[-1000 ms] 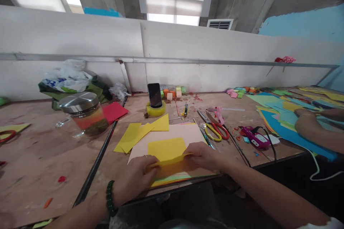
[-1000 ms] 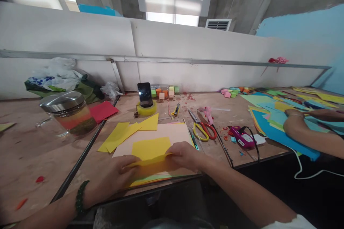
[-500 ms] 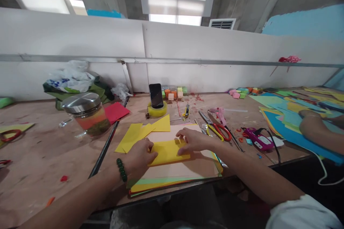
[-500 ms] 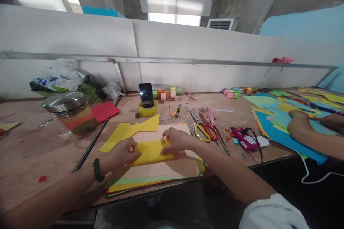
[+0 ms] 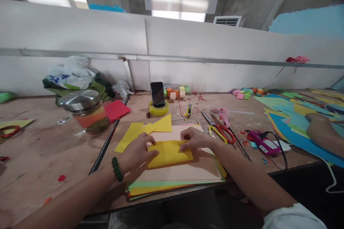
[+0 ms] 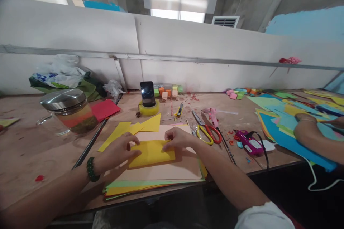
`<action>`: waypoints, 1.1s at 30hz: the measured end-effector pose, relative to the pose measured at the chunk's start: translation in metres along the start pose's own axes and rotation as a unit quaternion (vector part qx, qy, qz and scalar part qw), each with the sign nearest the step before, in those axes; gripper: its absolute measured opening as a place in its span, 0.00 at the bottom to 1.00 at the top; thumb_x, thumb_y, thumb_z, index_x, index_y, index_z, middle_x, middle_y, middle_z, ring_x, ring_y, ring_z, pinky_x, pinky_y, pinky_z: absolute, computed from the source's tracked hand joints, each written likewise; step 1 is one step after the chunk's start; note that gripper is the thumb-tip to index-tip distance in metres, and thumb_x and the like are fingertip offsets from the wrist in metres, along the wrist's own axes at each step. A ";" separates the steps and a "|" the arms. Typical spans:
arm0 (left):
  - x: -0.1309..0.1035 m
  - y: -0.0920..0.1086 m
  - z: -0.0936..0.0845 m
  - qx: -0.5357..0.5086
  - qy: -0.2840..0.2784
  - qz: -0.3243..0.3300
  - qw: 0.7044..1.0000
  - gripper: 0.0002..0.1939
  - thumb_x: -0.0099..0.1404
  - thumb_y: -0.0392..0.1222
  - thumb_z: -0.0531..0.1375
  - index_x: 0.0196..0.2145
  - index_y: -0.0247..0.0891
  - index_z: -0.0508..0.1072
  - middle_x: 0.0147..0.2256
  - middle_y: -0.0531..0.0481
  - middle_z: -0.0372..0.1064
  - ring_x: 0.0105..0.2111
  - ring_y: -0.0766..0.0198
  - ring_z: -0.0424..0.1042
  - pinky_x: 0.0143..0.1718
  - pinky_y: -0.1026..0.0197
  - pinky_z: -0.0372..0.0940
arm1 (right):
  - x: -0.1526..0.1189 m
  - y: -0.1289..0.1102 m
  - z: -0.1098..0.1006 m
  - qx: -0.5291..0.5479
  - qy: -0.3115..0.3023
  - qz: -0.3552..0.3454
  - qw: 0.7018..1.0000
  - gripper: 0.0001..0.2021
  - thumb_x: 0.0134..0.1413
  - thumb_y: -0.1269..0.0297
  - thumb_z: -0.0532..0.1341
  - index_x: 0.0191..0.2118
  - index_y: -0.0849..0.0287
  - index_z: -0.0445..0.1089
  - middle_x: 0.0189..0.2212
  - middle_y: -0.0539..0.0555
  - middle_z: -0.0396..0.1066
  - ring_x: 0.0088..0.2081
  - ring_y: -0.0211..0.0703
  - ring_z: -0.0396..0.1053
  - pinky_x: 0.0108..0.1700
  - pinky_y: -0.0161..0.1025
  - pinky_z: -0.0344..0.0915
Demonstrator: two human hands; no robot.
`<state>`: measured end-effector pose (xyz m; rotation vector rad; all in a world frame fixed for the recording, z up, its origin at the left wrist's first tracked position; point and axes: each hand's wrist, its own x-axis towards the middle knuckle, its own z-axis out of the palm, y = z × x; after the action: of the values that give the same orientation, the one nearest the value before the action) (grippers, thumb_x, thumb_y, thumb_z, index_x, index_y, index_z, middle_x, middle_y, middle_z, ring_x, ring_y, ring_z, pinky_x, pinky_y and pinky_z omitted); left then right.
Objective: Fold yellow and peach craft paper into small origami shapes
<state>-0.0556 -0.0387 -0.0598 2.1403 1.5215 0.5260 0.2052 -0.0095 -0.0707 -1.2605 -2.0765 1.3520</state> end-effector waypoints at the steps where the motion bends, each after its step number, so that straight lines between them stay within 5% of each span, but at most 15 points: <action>1: 0.004 -0.002 -0.003 -0.038 0.015 0.008 0.999 0.20 0.48 0.47 0.64 0.39 0.38 0.73 0.39 0.46 0.69 0.34 0.56 0.69 0.36 0.57 0.64 | 0.000 0.001 0.000 0.025 0.015 -0.014 0.999 0.24 0.29 0.50 0.72 0.19 0.59 0.59 0.16 0.41 0.55 0.20 0.30 0.50 0.22 0.31 0.44; 5: 0.015 -0.010 -0.007 -0.224 -0.018 -0.018 0.974 0.39 0.41 0.50 0.69 0.52 0.37 0.67 0.43 0.43 0.69 0.39 0.54 0.70 0.39 0.54 0.67 | 0.000 0.002 0.000 0.051 0.065 -0.051 0.995 0.25 0.30 0.49 0.72 0.19 0.59 0.58 0.17 0.42 0.55 0.21 0.30 0.50 0.22 0.31 0.45; 10: 0.014 -0.012 0.004 -0.390 -0.085 0.008 0.917 0.23 0.44 0.50 0.70 0.36 0.36 0.72 0.31 0.50 0.71 0.32 0.60 0.71 0.32 0.60 0.67 | 0.002 0.005 0.002 0.066 0.128 -0.062 0.988 0.23 0.33 0.51 0.72 0.19 0.59 0.59 0.17 0.43 0.54 0.21 0.31 0.50 0.22 0.32 0.45; 20: 0.009 -0.010 0.008 -0.379 -0.017 -0.016 0.925 0.17 0.49 0.51 0.65 0.18 0.35 0.68 0.18 0.56 0.59 0.20 0.70 0.57 0.22 0.66 0.53 | 0.003 0.007 0.007 0.234 0.168 -0.034 0.957 0.22 0.32 0.55 0.74 0.34 0.58 0.69 0.26 0.49 0.74 0.28 0.39 0.72 0.30 0.36 0.67; 33: 0.004 -0.001 0.003 -0.331 0.005 -0.008 0.944 0.18 0.50 0.55 0.61 0.17 0.37 0.66 0.17 0.56 0.57 0.19 0.69 0.56 0.20 0.66 0.53 | 0.002 0.000 0.009 0.290 0.206 -0.090 0.930 0.19 0.34 0.56 0.75 0.31 0.58 0.70 0.26 0.48 0.76 0.28 0.40 0.74 0.33 0.38 0.72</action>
<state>-0.0538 -0.0352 -0.0630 1.5964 1.1404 0.8933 0.1977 -0.0127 -0.0759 -0.9587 -1.3311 1.3352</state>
